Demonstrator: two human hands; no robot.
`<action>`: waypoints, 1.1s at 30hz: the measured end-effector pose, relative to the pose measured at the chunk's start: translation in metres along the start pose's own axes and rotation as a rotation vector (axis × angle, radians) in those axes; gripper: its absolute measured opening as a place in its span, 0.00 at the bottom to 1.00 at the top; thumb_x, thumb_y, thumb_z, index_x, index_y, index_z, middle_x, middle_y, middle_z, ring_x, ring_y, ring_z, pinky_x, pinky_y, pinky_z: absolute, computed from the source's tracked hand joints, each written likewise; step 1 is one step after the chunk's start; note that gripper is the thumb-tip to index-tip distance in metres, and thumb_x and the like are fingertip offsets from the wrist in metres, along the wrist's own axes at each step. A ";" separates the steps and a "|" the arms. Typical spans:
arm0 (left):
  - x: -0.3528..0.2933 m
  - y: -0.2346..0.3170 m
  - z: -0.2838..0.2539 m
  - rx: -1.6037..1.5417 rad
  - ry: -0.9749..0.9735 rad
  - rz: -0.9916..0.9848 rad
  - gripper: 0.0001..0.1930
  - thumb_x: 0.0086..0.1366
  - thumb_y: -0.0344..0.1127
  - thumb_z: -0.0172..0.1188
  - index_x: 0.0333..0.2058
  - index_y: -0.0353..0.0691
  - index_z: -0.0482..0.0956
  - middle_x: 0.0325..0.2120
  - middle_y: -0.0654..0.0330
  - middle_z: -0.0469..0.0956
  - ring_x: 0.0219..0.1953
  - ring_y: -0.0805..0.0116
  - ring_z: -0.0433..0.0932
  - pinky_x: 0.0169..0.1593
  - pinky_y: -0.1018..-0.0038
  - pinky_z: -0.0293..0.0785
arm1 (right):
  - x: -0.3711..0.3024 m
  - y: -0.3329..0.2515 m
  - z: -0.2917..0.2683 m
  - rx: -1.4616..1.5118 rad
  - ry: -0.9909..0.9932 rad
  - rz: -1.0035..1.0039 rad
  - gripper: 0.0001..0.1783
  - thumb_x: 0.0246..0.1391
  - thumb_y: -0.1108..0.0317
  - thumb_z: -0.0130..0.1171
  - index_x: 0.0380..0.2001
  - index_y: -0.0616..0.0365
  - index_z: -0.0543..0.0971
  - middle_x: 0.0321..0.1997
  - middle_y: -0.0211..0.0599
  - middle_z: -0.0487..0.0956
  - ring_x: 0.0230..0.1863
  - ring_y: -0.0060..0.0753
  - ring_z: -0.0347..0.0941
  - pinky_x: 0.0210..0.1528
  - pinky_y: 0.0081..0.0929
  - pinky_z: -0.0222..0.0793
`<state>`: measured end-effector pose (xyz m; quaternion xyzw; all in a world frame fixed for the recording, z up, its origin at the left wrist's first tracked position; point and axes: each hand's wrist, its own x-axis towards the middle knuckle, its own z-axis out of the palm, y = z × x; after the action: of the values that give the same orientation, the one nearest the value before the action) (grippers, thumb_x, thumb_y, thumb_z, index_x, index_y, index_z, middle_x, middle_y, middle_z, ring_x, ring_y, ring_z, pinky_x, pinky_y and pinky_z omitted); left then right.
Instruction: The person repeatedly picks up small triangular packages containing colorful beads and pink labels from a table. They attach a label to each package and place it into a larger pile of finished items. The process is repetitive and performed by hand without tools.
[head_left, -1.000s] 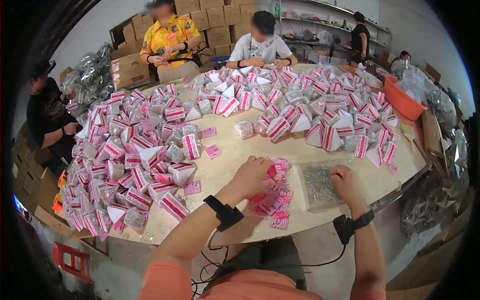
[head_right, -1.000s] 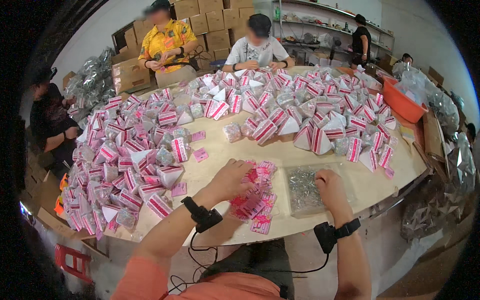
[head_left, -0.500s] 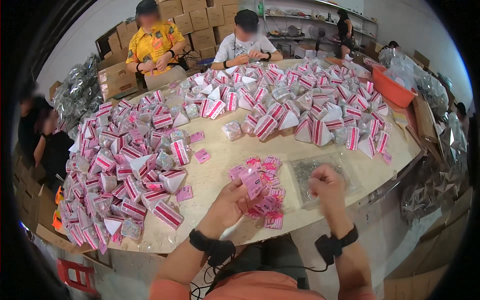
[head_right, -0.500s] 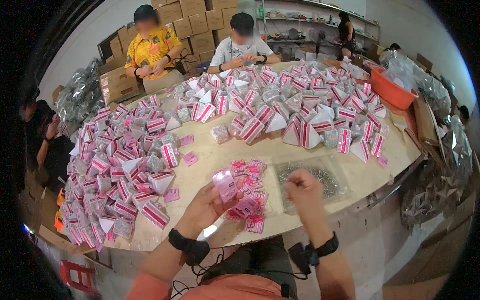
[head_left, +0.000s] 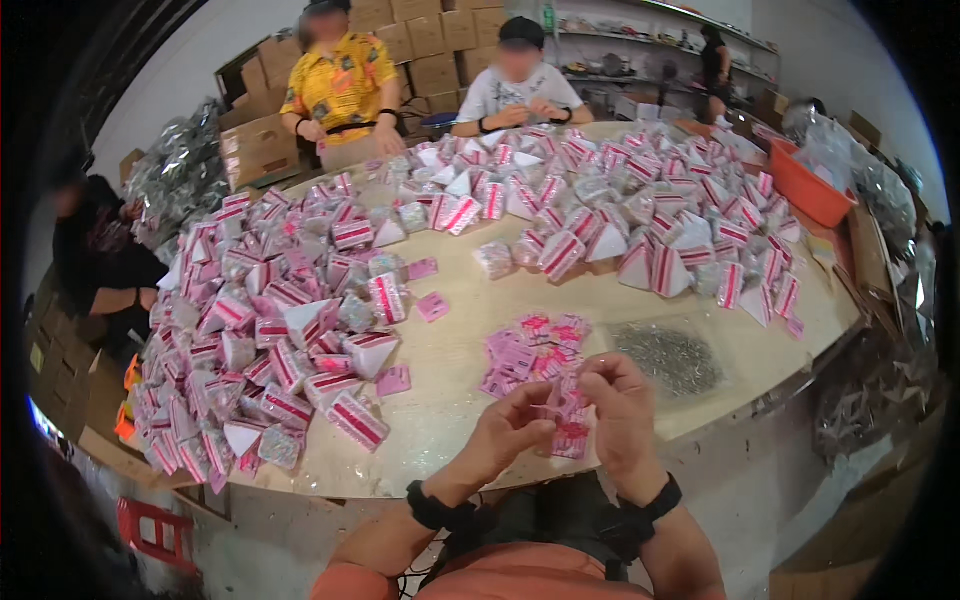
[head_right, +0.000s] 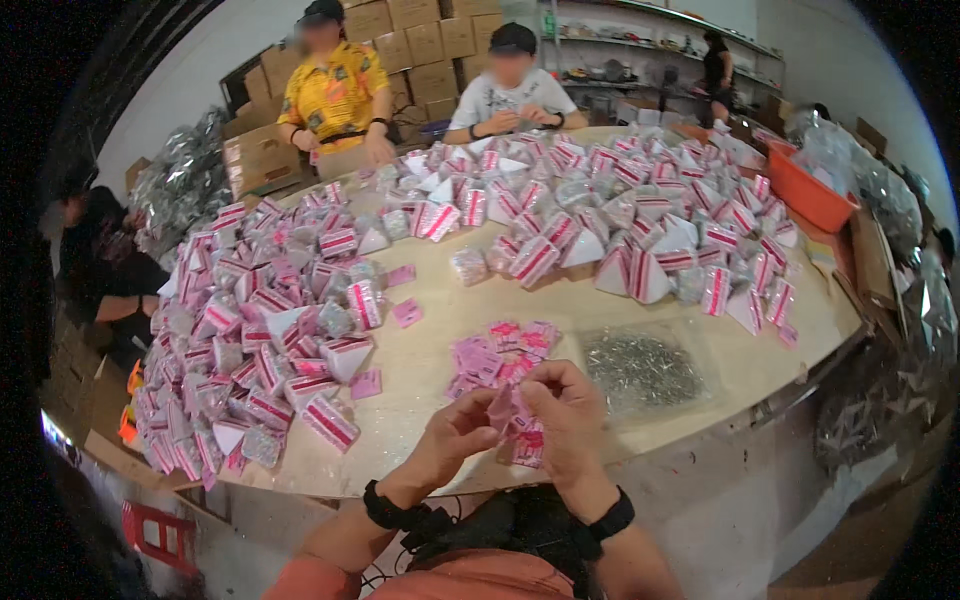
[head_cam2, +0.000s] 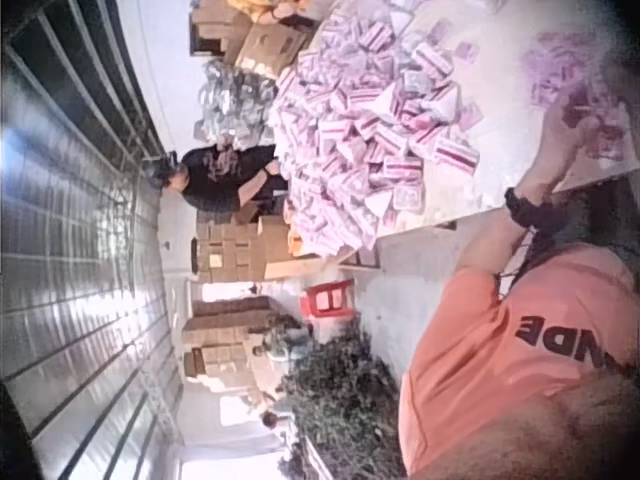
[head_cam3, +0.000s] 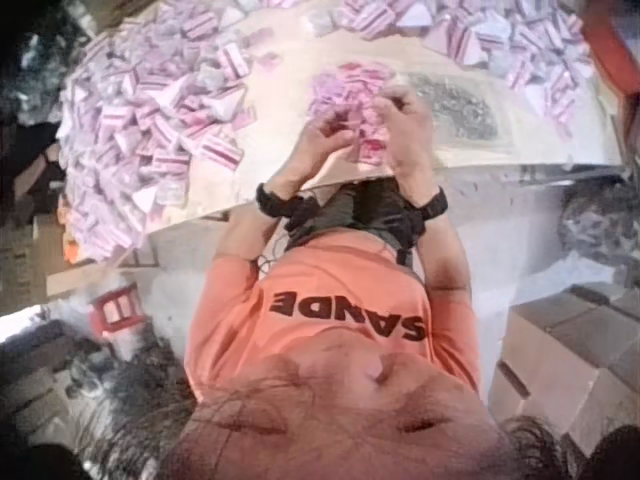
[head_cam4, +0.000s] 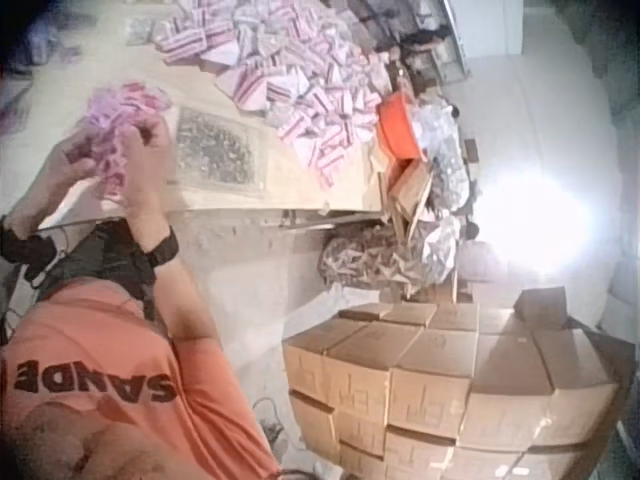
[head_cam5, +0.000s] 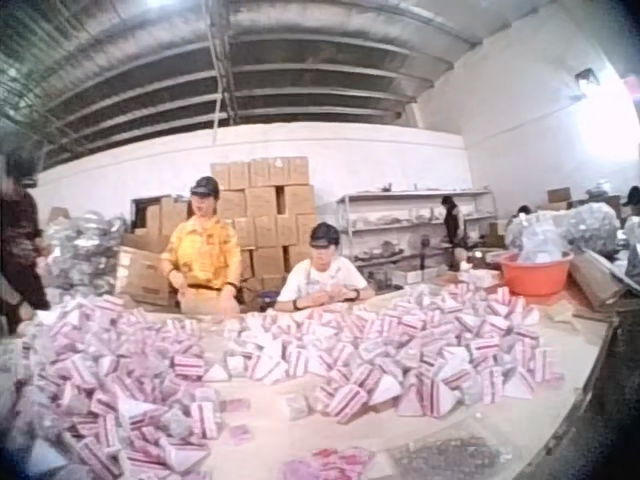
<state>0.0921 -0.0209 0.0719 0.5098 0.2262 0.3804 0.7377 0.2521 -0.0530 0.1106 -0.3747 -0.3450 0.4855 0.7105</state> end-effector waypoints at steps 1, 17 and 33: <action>-0.002 0.002 0.001 0.009 -0.005 -0.013 0.27 0.60 0.31 0.61 0.57 0.36 0.63 0.45 0.61 0.72 0.46 0.71 0.72 0.50 0.72 0.69 | 0.001 -0.002 0.000 0.032 -0.022 -0.013 0.06 0.50 0.75 0.61 0.31 0.61 0.74 0.29 0.27 0.74 0.30 0.18 0.68 0.35 0.17 0.65; -0.017 -0.001 -0.011 0.483 -0.022 0.081 0.29 0.60 0.32 0.62 0.58 0.37 0.62 0.48 0.56 0.70 0.47 0.67 0.71 0.50 0.70 0.70 | 0.003 0.004 0.024 0.322 -0.092 0.137 0.03 0.54 0.76 0.55 0.32 0.62 0.72 0.38 0.40 0.77 0.37 0.27 0.70 0.46 0.24 0.64; -0.004 0.065 0.007 1.147 0.239 0.857 0.05 0.54 0.24 0.62 0.29 0.36 0.74 0.23 0.57 0.73 0.25 0.61 0.73 0.29 0.70 0.70 | -0.010 0.003 0.038 0.208 -0.163 0.202 0.06 0.55 0.71 0.58 0.32 0.61 0.72 0.27 0.34 0.75 0.26 0.24 0.71 0.30 0.19 0.67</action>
<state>0.0725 -0.0158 0.1346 0.8153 0.2494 0.5106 0.1108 0.2154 -0.0546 0.1249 -0.2913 -0.3098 0.6164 0.6627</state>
